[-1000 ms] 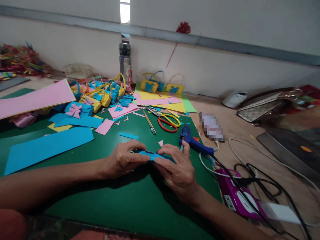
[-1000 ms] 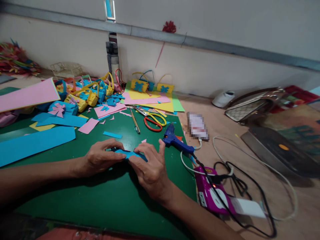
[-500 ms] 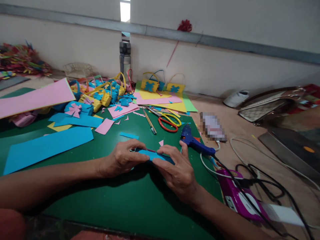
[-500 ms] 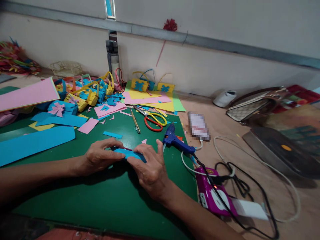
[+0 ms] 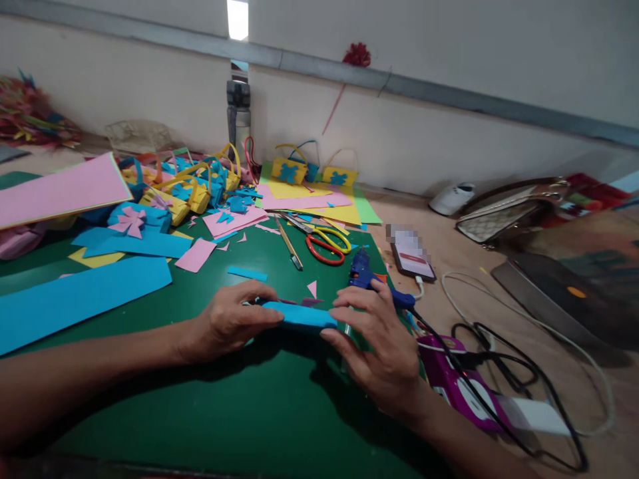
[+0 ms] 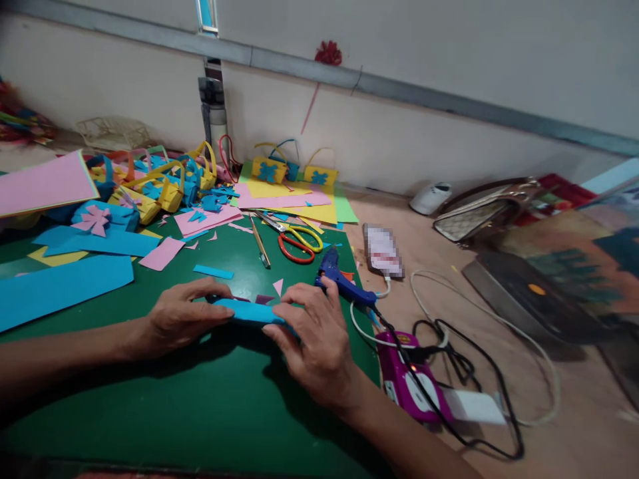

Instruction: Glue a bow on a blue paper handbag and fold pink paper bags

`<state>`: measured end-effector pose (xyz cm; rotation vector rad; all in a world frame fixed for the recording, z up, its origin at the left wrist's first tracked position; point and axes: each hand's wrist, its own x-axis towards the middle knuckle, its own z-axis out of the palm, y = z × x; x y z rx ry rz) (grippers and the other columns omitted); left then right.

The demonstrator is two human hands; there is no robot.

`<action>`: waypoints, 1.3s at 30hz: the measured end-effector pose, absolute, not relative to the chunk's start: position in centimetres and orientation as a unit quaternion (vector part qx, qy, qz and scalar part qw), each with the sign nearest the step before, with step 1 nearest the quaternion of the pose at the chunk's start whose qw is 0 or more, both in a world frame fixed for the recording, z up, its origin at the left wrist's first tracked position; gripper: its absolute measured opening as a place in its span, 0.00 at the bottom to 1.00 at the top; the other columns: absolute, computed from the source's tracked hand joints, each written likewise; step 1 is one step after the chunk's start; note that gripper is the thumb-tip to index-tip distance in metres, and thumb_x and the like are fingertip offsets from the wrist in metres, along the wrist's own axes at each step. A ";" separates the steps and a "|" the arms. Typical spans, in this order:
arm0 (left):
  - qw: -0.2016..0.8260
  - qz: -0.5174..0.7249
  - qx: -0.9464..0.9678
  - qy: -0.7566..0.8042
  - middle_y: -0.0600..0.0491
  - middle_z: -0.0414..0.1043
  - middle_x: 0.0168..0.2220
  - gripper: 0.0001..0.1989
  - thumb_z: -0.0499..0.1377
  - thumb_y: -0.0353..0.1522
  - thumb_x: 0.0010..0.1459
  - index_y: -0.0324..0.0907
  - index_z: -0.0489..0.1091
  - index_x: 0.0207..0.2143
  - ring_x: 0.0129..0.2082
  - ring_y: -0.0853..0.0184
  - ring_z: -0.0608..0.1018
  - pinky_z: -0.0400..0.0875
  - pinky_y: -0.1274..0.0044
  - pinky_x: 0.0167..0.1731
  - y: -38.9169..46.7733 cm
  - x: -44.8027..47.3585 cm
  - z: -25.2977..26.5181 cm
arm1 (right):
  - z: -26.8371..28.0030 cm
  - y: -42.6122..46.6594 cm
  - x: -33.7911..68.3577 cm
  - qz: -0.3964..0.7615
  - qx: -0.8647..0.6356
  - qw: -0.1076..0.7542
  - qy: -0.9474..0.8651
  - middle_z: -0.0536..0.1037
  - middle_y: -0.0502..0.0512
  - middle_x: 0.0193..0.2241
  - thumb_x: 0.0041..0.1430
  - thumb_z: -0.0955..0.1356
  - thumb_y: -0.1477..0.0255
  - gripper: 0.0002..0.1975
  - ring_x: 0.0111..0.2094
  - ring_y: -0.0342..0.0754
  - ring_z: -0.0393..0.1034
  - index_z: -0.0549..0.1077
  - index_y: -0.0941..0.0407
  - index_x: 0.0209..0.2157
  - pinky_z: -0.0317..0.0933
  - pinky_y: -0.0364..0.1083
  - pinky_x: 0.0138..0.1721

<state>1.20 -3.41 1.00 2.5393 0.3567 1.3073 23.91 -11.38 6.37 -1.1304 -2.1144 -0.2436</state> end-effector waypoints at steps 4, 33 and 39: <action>0.145 0.442 0.876 0.131 0.49 0.73 0.36 0.06 0.55 0.28 0.61 0.42 0.72 0.38 0.31 0.72 0.75 0.69 0.82 0.29 -3.3 0.9 0.9 | 6.2 -11.9 24.5 -0.080 -0.459 0.340 -0.817 0.73 0.56 0.34 0.57 0.67 0.75 0.10 0.37 0.48 0.70 0.68 0.55 0.42 0.64 0.50 0.41; 0.797 0.222 0.487 0.278 0.49 0.72 0.21 0.27 0.54 0.54 0.54 0.36 0.67 0.27 0.16 0.71 0.72 0.58 0.84 0.11 -3.6 2.2 2.9 | 6.2 -11.7 25.8 -0.236 -0.371 0.341 -0.831 0.76 0.51 0.26 0.52 0.65 0.86 0.16 0.28 0.42 0.73 0.70 0.57 0.41 0.57 0.56 0.53; 0.806 0.255 0.459 0.273 0.51 0.73 0.24 0.20 0.64 0.46 0.49 0.38 0.65 0.31 0.18 0.72 0.74 0.61 0.86 0.12 -3.4 1.8 2.6 | 5.4 -11.7 25.2 -0.212 -0.397 0.398 -0.799 0.78 0.53 0.33 0.55 0.65 0.85 0.21 0.34 0.45 0.74 0.66 0.55 0.50 0.63 0.53 0.49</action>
